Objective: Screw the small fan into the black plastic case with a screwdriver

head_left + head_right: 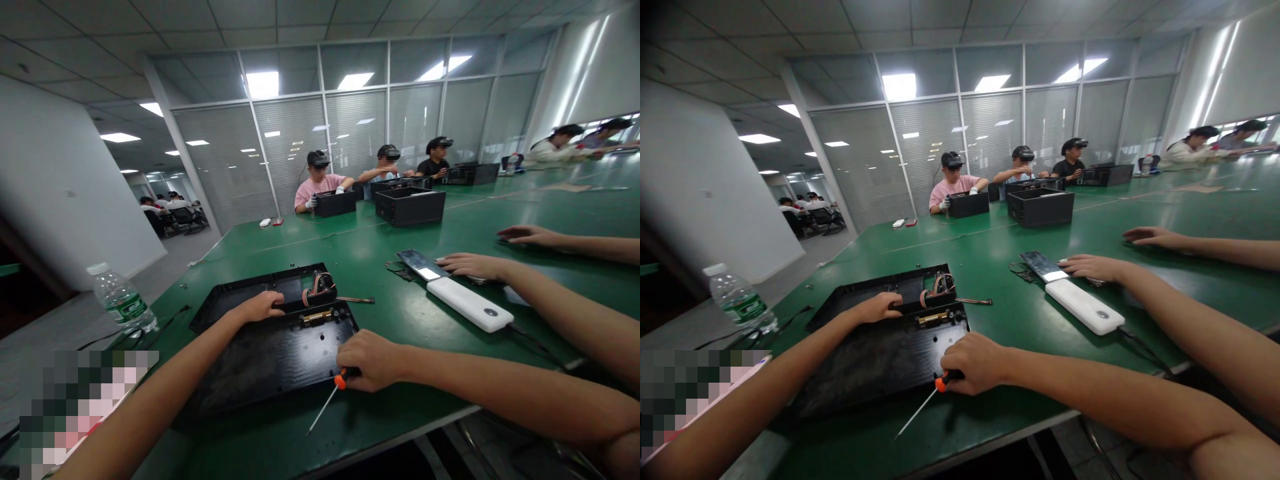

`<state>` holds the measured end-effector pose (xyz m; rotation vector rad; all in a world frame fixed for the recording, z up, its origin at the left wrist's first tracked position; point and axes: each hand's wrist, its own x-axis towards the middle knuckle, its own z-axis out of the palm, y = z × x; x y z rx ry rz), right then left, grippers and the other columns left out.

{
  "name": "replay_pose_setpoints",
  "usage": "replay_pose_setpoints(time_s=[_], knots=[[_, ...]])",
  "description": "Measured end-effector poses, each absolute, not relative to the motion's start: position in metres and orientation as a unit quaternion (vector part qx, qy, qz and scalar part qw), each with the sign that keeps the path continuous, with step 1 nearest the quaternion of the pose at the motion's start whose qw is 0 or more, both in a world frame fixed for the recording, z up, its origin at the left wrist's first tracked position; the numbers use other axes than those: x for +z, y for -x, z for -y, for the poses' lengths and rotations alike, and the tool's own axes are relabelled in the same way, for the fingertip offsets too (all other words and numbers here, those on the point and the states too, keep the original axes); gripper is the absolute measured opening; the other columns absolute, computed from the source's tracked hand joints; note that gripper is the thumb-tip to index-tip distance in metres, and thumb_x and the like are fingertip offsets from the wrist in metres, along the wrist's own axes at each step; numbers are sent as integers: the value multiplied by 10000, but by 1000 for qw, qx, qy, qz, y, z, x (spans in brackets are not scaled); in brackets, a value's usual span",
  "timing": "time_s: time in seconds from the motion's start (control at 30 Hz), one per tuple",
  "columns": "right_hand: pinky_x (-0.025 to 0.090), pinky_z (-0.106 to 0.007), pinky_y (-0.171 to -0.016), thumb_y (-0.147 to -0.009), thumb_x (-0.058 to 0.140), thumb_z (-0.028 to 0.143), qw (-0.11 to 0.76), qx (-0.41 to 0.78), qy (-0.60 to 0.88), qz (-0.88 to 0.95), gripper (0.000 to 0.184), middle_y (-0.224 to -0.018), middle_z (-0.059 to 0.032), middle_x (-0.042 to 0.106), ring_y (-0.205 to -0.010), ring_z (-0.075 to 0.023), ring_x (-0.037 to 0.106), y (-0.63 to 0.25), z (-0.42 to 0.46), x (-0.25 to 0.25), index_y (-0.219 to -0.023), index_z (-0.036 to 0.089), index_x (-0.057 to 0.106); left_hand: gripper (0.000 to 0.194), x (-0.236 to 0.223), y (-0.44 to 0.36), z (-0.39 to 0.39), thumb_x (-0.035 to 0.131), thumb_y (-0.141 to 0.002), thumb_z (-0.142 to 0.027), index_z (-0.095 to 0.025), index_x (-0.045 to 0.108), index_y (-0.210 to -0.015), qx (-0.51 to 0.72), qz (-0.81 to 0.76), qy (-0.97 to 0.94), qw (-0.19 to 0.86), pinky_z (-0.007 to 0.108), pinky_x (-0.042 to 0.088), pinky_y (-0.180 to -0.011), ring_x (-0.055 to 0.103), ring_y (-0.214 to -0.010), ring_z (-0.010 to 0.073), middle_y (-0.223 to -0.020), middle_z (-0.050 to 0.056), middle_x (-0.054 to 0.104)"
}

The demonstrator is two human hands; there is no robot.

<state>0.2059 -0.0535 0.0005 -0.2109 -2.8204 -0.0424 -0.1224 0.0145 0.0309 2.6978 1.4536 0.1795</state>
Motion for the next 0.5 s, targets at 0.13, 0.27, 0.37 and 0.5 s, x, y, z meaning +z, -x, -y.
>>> replay_pose_setpoints(time_s=[0.13,0.27,0.37,0.5], knots=[[253,-224,-522,-811,467,476,150,-7,98,984,329,-665,-13,591,-596,-105,507,-209,43,0,-735,168,553,248,50,119,-18,507,-813,-401,-164,554,-868,50,-433,-900,-19,235,391,-767,532,-821,161,-864,41,566],[286,-217,-538,-802,454,551,134,-25,109,985,409,-701,-28,598,-621,-115,526,-186,7,2,-777,158,568,277,89,109,-2,458,-847,-408,-154,535,-921,67,-428,-899,-66,259,392,-791,528,-859,174,-904,57,560],[352,-235,-610,-796,485,528,153,-30,133,979,396,-810,-55,612,-719,-147,553,-161,-28,5,-874,150,575,265,117,95,30,426,-867,-400,-152,520,-861,56,-416,-904,-83,255,389,-761,520,-819,166,-872,50,548],[370,-317,-782,-771,554,451,254,21,171,952,360,-992,-92,585,-925,-209,513,-149,-59,7,-973,154,570,223,136,76,86,396,-887,-364,-165,493,-853,8,-398,-914,-80,244,382,-691,510,-757,151,-839,31,531]])
